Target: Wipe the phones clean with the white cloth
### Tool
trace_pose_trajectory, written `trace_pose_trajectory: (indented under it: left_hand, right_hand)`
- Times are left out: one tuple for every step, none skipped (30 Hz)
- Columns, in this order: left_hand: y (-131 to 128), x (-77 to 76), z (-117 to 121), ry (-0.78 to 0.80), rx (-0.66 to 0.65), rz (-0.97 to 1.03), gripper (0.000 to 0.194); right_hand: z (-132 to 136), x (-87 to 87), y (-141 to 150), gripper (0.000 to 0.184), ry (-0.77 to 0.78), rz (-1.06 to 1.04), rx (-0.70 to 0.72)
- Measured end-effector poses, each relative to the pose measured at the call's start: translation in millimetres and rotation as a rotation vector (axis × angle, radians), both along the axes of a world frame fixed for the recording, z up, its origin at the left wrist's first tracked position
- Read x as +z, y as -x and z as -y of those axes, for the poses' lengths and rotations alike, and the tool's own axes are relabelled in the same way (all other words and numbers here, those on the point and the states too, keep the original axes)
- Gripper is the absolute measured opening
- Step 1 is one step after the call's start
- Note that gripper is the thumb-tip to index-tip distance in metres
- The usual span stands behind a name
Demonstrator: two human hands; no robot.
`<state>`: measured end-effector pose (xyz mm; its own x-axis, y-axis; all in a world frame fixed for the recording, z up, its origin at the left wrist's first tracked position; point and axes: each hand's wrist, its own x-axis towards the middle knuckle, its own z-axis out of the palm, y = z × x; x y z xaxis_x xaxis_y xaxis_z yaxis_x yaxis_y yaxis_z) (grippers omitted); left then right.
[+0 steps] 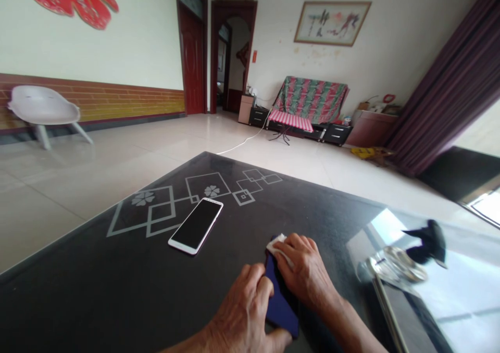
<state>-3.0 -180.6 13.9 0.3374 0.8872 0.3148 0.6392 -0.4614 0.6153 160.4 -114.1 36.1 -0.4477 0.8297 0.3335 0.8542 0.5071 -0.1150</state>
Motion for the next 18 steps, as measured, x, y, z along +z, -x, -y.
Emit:
trace_pose_trajectory:
  left_hand:
    - [-0.1, -1.2, -0.2, -0.007, 0.000, 0.007, 0.035]
    - [-0.2, -2.3, -0.3, -0.015, 0.001, 0.015, 0.035]
    - [-0.2, -3.1, -0.2, -0.022, 0.004, 0.027, 0.036]
    - [-0.2, -3.5, -0.2, -0.025, 0.006, 0.040, 0.036]
    - [-0.1, -3.4, 0.0, -0.024, 0.008, 0.053, 0.036]
    - [0.2, -2.8, 0.0, -0.018, 0.008, 0.067, 0.035]
    - [0.8, -1.7, -0.1, -0.010, 0.006, 0.079, 0.034]
    - [1.6, -0.4, -0.4, 0.000, 0.001, 0.090, 0.034]
    - [2.7, 0.9, -1.0, 0.010, -0.008, 0.097, 0.033]
    - [4.0, 2.1, -1.9, 0.021, -0.021, 0.102, 0.033]
    - [5.5, 3.0, -3.2, 0.031, -0.033, 0.109, 0.034]
    - [7.1, 3.4, -4.7, 0.040, -0.047, 0.120, 0.035]
    - [8.7, 3.3, -6.4, 0.050, -0.061, 0.136, 0.037]
    - [10.3, 2.8, -8.1, 0.060, -0.075, 0.154, 0.038]
    - [11.6, 2.1, -9.7, 0.066, -0.084, 0.171, 0.039]
    - [12.6, 1.3, -11.0, 0.067, -0.089, 0.184, 0.040]
    - [13.3, 0.5, -12.1, 0.065, -0.089, 0.187, 0.040]
    - [13.7, 0.0, -12.8, 0.060, -0.087, 0.183, 0.040]
  right_hand:
    - [-6.4, -0.8, 1.0, 0.022, -0.014, 0.004, -0.013]
    - [-11.6, -1.5, 1.9, 0.022, -0.027, 0.007, -0.023]
    - [-15.4, -2.0, 3.0, 0.022, -0.038, 0.007, -0.032]
    - [-17.4, -2.3, 4.1, 0.022, -0.047, 0.004, -0.040]
    - [-17.6, -2.3, 5.1, 0.022, -0.050, 0.000, -0.044]
    - [-15.7, -2.0, 6.0, 0.021, -0.049, -0.007, -0.043]
    - [-11.9, -1.5, 6.8, 0.021, -0.041, -0.012, -0.035]
    - [-6.4, -0.9, 7.2, 0.021, -0.031, -0.019, -0.022]
    - [0.7, -0.3, 7.3, 0.020, -0.016, -0.024, -0.006]
    - [8.9, 0.1, 7.0, 0.020, 0.001, -0.027, 0.016]
    - [17.8, 0.1, 6.1, 0.019, 0.016, -0.035, 0.034]
    - [26.9, -0.3, 4.7, 0.019, 0.039, -0.038, 0.047]
    - [35.8, -1.2, 2.9, 0.019, 0.048, -0.048, 0.060]
    - [44.1, -2.4, 0.7, 0.019, 0.043, -0.063, 0.069]
    - [51.4, -3.8, -1.6, 0.018, 0.036, -0.069, 0.085]
    - [57.2, -5.2, -3.9, 0.018, 0.028, -0.075, 0.105]
    - [61.2, -6.2, -5.9, 0.018, 0.022, -0.077, 0.125]
    - [63.2, -6.7, -7.3, 0.018, 0.020, -0.077, 0.140]
